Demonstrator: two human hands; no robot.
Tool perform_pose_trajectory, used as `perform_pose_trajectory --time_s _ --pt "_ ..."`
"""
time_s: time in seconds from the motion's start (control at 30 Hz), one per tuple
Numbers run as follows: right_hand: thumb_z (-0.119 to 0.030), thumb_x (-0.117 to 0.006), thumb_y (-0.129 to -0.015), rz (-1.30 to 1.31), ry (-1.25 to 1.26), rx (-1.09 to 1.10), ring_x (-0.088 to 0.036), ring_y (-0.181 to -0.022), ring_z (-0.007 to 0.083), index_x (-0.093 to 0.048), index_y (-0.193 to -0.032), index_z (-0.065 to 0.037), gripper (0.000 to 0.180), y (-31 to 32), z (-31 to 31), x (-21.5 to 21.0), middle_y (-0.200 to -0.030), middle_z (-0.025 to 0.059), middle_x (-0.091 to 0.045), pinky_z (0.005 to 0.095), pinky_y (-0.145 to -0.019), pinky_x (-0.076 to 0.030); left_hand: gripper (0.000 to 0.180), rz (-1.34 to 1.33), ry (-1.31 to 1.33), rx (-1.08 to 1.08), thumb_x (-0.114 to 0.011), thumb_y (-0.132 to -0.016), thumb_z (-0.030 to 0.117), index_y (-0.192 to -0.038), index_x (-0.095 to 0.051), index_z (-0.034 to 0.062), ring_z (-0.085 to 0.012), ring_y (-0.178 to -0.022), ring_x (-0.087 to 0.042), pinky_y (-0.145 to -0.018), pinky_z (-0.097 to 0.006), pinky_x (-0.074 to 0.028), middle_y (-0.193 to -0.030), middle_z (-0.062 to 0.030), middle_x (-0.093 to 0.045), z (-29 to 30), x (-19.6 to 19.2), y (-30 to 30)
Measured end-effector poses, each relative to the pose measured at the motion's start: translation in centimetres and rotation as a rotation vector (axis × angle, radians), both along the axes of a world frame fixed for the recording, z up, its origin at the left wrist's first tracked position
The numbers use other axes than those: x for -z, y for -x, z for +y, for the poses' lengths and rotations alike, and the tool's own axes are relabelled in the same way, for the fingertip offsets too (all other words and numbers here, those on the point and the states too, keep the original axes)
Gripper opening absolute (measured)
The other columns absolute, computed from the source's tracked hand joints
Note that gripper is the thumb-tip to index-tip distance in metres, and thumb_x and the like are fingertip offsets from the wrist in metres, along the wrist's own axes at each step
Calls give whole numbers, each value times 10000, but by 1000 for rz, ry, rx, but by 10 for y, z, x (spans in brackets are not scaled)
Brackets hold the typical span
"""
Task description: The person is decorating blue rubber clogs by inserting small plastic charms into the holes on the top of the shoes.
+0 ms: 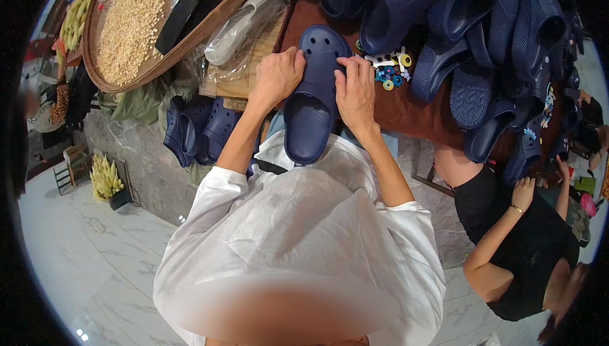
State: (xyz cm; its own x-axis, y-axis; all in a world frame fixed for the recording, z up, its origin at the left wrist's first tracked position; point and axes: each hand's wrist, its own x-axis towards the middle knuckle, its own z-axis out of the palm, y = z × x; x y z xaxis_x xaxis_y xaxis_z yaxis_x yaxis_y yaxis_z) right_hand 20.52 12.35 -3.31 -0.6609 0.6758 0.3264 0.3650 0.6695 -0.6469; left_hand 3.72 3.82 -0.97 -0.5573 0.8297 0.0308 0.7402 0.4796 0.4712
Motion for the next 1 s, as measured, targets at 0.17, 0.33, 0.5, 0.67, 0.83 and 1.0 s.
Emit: perform_pose_trajectory --time_s 0.17,0.33,0.5,0.67,0.83,1.0 --pt "-141 -576 -960 12 7 6 -517 -1110 378 -579 -1190 -39 252 0 0 1 -1160 181 -539 456 -970 -421 355 -66 -129 -34 -470 -1010 292 -863 -638 16 -474 -709 -647 -667 -554 -511 -709 -265 -646 -7 9 3" --pt "-153 -616 -941 30 64 -15 -546 -1066 352 -588 -1183 -46 266 3 6 -10 -1122 158 -559 442 -953 -437 364 -202 -171 -143 -446 -1028 298 -879 -599 3 -477 -772 -635 -678 -547 -481 -781 -300 -639 -12 -6 0" --pt "-102 -714 -863 115 350 -141 -606 -942 314 -597 -1176 -55 337 23 3 -45 -1076 126 -585 392 -828 -500 420 -510 -255 -68 -609 -936 411 -921 -616 -9 -398 -763 -672 -661 -472 -493 -766 -226 -665 -7 -30 0" --pt "-29 -702 -815 216 136 -195 -620 -957 330 -620 -1150 -42 345 34 5 -44 -1047 146 -587 399 -804 -504 470 -540 -191 117 -701 -844 446 -928 -660 -14 -323 -713 -672 -657 -415 -503 -741 -164 -664 3 -39 -10" --pt "-57 -679 -880 165 241 -52 -626 -948 321 -659 -1076 -49 198 16 7 -35 -1038 128 -598 401 -805 -505 365 -542 -294 78 -778 -840 336 -972 -674 12 -93 -637 -549 -594 -257 -444 -711 -26 -635 -5 -32 -4" --pt "-161 -684 -907 51 151 77 -623 -930 322 -669 -1031 -49 167 -12 30 -1 -986 124 -615 401 -799 -485 360 -571 -122 -108 -833 -796 332 -881 -641 40 -60 -665 -510 -585 -228 -415 -713 19 -575 -26 -24 11"
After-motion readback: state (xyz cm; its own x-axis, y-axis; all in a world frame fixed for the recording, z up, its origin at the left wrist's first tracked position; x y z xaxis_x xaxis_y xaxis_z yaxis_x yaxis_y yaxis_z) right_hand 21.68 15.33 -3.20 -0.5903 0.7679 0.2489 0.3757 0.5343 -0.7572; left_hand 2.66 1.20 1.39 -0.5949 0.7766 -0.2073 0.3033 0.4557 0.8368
